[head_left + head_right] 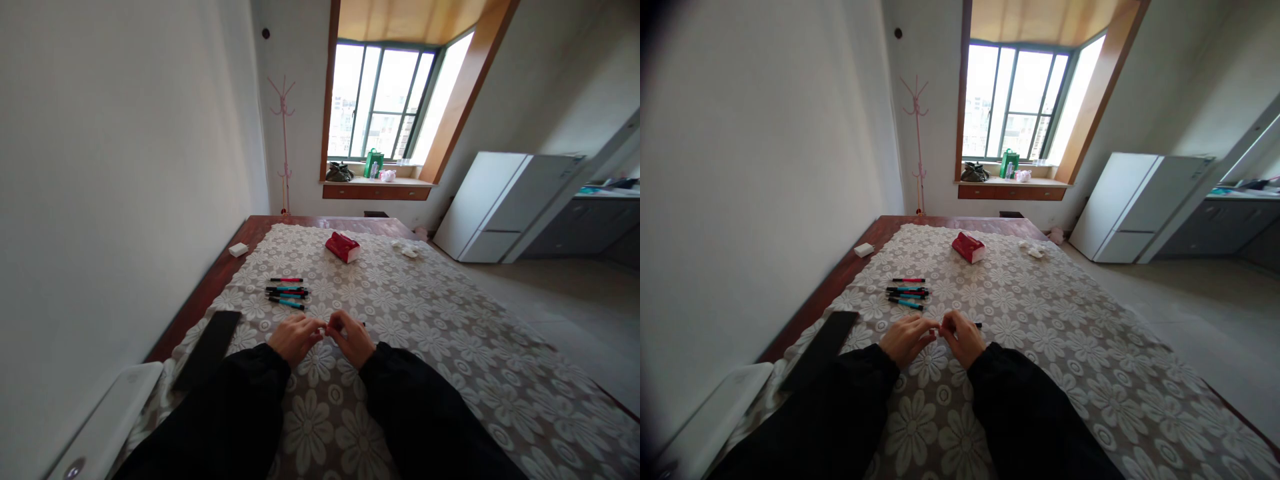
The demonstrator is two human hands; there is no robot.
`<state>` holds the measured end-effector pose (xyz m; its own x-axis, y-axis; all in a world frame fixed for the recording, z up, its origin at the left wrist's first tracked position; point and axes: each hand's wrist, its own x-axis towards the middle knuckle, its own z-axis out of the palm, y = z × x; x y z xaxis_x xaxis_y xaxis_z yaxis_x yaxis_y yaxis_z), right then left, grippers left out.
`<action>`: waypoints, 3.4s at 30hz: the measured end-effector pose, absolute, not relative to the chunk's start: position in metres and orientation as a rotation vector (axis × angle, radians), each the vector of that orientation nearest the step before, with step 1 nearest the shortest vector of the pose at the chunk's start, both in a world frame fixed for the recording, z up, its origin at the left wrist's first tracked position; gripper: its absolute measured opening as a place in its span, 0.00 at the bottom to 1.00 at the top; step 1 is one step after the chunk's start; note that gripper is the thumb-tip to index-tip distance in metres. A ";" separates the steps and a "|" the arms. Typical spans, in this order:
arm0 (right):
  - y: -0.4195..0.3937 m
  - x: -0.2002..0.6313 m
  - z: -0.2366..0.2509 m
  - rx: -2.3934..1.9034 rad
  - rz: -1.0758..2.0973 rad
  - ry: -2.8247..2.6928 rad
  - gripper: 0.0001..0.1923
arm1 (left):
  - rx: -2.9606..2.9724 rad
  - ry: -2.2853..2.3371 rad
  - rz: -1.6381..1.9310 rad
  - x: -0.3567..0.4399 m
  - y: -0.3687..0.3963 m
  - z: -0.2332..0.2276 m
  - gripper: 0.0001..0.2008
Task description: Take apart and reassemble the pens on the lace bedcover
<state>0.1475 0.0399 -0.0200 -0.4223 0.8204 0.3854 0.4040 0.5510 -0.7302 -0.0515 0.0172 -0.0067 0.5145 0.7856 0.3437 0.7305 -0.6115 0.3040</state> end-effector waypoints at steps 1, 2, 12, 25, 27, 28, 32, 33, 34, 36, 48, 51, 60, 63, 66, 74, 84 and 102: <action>0.039 0.147 -0.019 -0.976 0.724 -2.036 0.03 | 2.639 1.323 0.687 -0.051 0.017 -0.006 0.10; 0.038 0.146 -0.018 -0.970 0.732 -2.035 0.03 | 2.651 1.328 0.685 -0.051 0.017 -0.006 0.10; 0.037 0.147 -0.014 -0.910 0.761 -2.073 0.02 | 2.647 1.387 0.737 -0.050 0.016 -0.004 0.11; 0.065 0.188 -0.015 -1.279 0.185 -2.408 0.04 | 2.502 1.537 0.746 -0.053 0.017 -0.005 0.10; 0.062 0.183 -0.014 -1.223 0.208 -2.406 0.04 | 2.490 1.539 0.738 -0.053 0.017 -0.005 0.11; 0.060 0.180 -0.013 -1.185 0.218 -2.399 0.04 | 2.484 1.542 0.734 -0.053 0.017 -0.004 0.12; 0.053 0.172 -0.010 -0.993 0.238 -2.411 0.04 | 2.475 1.549 0.699 -0.052 0.016 -0.003 0.12; 0.052 0.171 -0.009 -0.954 0.236 -2.419 0.04 | 2.474 1.547 0.693 -0.052 0.016 -0.003 0.12; 0.051 0.170 -0.009 -0.925 0.234 -2.426 0.04 | 2.471 1.544 0.689 -0.052 0.016 -0.003 0.12; 0.051 0.170 -0.008 -0.901 0.232 -2.432 0.05 | 2.463 1.540 0.694 -0.052 0.016 -0.004 0.12; 0.050 0.168 -0.012 -0.846 0.319 -2.411 0.06 | 2.446 1.505 0.698 -0.052 0.017 -0.006 0.11; 0.049 0.167 -0.014 -0.829 0.354 -2.418 0.07 | 2.411 1.422 0.730 -0.051 0.018 -0.009 0.11; 0.047 0.164 -0.009 -0.850 0.334 -2.406 0.07 | 2.240 1.143 0.828 -0.052 0.013 -0.009 0.32; 0.047 0.163 -0.010 -0.859 0.327 -2.414 0.06 | 2.186 1.101 0.842 -0.052 0.014 -0.013 0.33; 0.048 0.163 -0.011 -0.863 0.334 -2.422 0.06 | 2.125 1.089 0.914 -0.051 0.017 -0.018 0.32; 0.050 0.165 -0.015 -0.901 0.340 -2.386 0.06 | 2.165 1.376 0.886 -0.057 0.024 -0.016 0.12; 0.052 0.167 -0.018 -0.893 0.338 -2.416 0.08 | 2.082 1.290 0.972 -0.055 0.021 -0.019 0.11; 0.051 0.168 -0.018 -0.984 0.305 -2.422 0.09 | 2.047 1.205 1.016 -0.055 0.021 -0.017 0.08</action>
<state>0.1681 0.0512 -0.0178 -0.6110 0.7010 0.3679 0.5878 0.7130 -0.3823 -0.0550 0.0208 -0.0167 0.3120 0.8915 0.3285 0.4751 -0.4458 0.7586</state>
